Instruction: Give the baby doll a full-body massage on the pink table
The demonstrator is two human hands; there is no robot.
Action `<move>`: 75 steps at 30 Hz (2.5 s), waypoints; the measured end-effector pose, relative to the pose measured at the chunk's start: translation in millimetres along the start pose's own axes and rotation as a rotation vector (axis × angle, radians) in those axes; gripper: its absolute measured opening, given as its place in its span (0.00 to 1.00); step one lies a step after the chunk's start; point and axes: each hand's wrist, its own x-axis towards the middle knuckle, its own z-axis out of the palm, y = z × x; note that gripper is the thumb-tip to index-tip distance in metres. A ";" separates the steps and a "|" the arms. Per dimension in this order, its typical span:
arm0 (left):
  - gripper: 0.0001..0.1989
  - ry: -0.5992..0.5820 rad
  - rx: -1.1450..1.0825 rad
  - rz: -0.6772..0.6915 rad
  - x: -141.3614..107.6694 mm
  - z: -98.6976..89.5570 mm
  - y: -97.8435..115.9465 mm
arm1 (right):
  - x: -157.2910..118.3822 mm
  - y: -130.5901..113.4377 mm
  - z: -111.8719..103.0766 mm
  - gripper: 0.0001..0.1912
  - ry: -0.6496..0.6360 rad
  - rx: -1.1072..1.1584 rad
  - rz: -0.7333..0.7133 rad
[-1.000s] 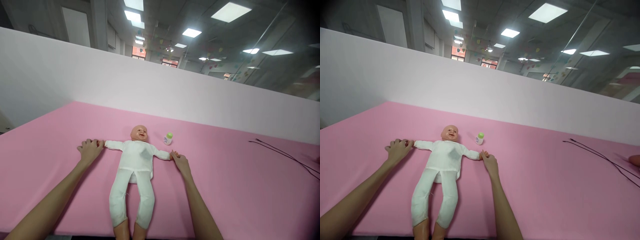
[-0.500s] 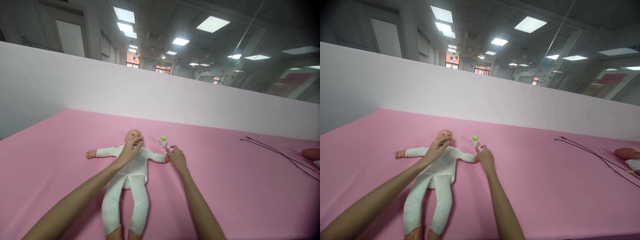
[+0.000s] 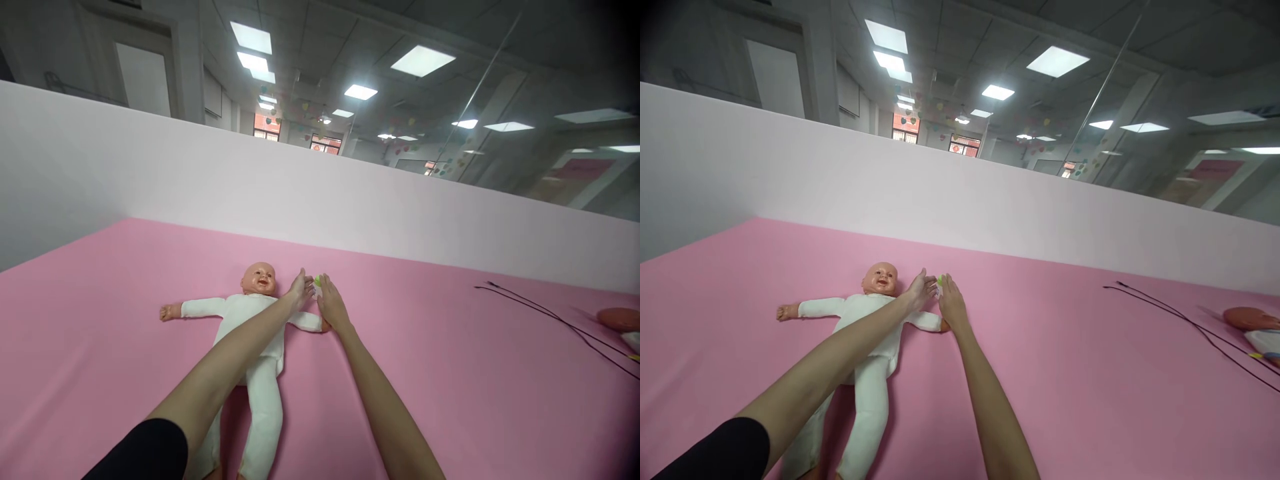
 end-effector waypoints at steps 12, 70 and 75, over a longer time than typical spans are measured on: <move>0.34 0.005 0.573 0.315 -89.5 -8.3 22.2 | -6.8 -142.0 -12.3 0.41 0.158 0.555 -0.044; 0.42 0.069 1.719 0.513 -152.8 -215.8 35.9 | -66.5 -131.8 31.2 0.40 -0.310 0.128 0.019; 0.36 0.287 1.936 0.695 -152.5 -266.6 43.1 | -79.2 -95.8 18.8 0.31 -0.203 -0.121 -0.001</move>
